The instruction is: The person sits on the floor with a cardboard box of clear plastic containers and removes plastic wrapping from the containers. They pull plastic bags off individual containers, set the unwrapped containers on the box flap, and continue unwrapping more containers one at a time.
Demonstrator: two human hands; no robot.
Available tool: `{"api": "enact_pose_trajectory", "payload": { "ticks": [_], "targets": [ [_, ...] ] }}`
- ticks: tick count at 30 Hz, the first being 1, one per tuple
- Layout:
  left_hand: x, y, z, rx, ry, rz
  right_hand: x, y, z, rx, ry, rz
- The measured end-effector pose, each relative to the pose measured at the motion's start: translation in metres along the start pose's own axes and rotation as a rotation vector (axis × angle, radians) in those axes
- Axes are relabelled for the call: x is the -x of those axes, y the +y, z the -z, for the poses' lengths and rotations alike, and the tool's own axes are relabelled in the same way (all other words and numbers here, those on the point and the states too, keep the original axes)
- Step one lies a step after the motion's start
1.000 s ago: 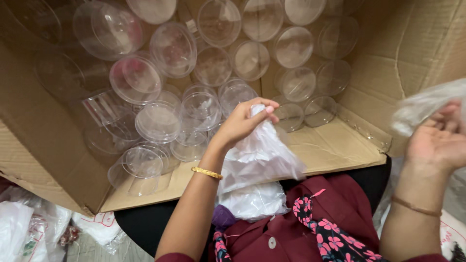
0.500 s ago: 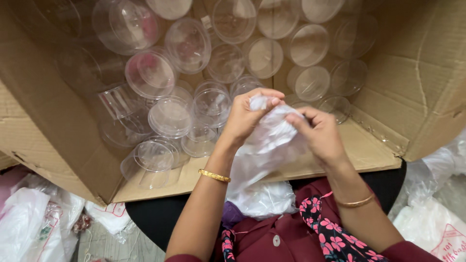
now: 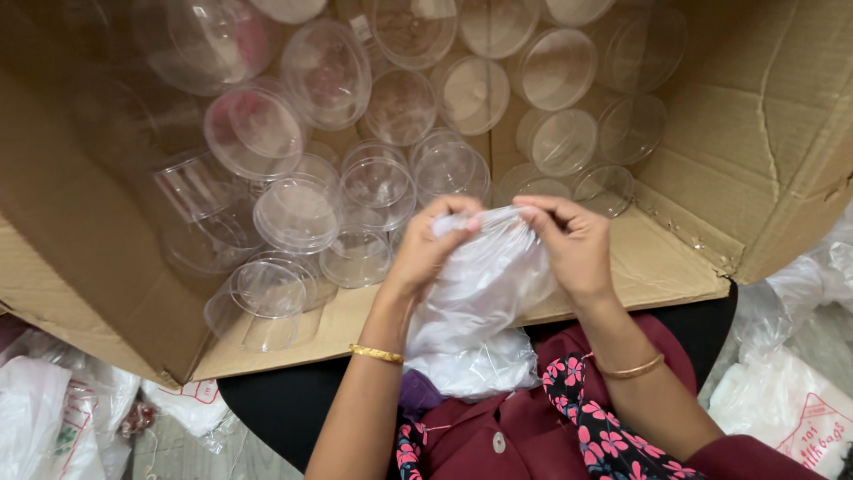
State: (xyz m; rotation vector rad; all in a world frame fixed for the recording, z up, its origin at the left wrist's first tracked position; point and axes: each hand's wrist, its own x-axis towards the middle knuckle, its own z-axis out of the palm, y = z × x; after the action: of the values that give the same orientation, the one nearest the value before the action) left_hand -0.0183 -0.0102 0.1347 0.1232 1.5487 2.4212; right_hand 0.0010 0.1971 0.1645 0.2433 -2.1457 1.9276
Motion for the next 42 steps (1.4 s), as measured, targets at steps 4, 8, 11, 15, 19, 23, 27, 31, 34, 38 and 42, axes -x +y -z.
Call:
{"api": "enact_pose_trajectory", "payload": {
  "ticks": [4, 8, 11, 15, 19, 23, 27, 31, 34, 38, 42],
  "targets": [
    [0.001, -0.009, 0.005, -0.084, -0.032, -0.037, 0.003, 0.023, 0.001, 0.017, 0.022, -0.048],
    [0.005, -0.022, 0.019, 0.185, -0.070, 0.087, -0.003, 0.049, 0.019, -0.547, -0.171, -0.356],
    [0.006, -0.010, 0.049, 0.297, 0.038, 0.138, 0.000, 0.063, 0.038, -0.969, -0.407, -0.434],
    [-0.006, 0.005, 0.060, -0.628, -0.013, -0.012, -0.017, 0.090, 0.040, -1.070, -0.274, -0.191],
    [-0.026, 0.009, 0.038, -1.334, 0.433, -0.274, -0.065, 0.136, -0.006, -0.467, 0.053, -0.362],
    [-0.036, 0.013, 0.022, -1.572, 0.456, -0.163, -0.069, 0.154, -0.039, 0.158, -0.037, -0.006],
    [-0.024, 0.004, 0.024, -1.339, 0.228, -0.387, -0.032, 0.107, 0.009, 0.257, -0.039, 0.159],
    [-0.025, -0.041, 0.025, -0.889, 0.151, -0.193, -0.002, 0.061, 0.060, 0.620, -0.293, -0.323],
    [-0.039, -0.088, 0.027, -0.833, 0.060, -0.001, 0.002, 0.070, 0.071, 0.727, -0.372, 0.062],
    [-0.054, -0.136, 0.052, -0.385, 0.064, 0.155, -0.004, 0.131, 0.071, 0.609, -0.257, 0.046],
    [-0.088, -0.167, 0.061, -0.666, 0.174, 0.230, -0.031, 0.189, 0.077, -0.087, -0.311, -0.760]
  ]
}}
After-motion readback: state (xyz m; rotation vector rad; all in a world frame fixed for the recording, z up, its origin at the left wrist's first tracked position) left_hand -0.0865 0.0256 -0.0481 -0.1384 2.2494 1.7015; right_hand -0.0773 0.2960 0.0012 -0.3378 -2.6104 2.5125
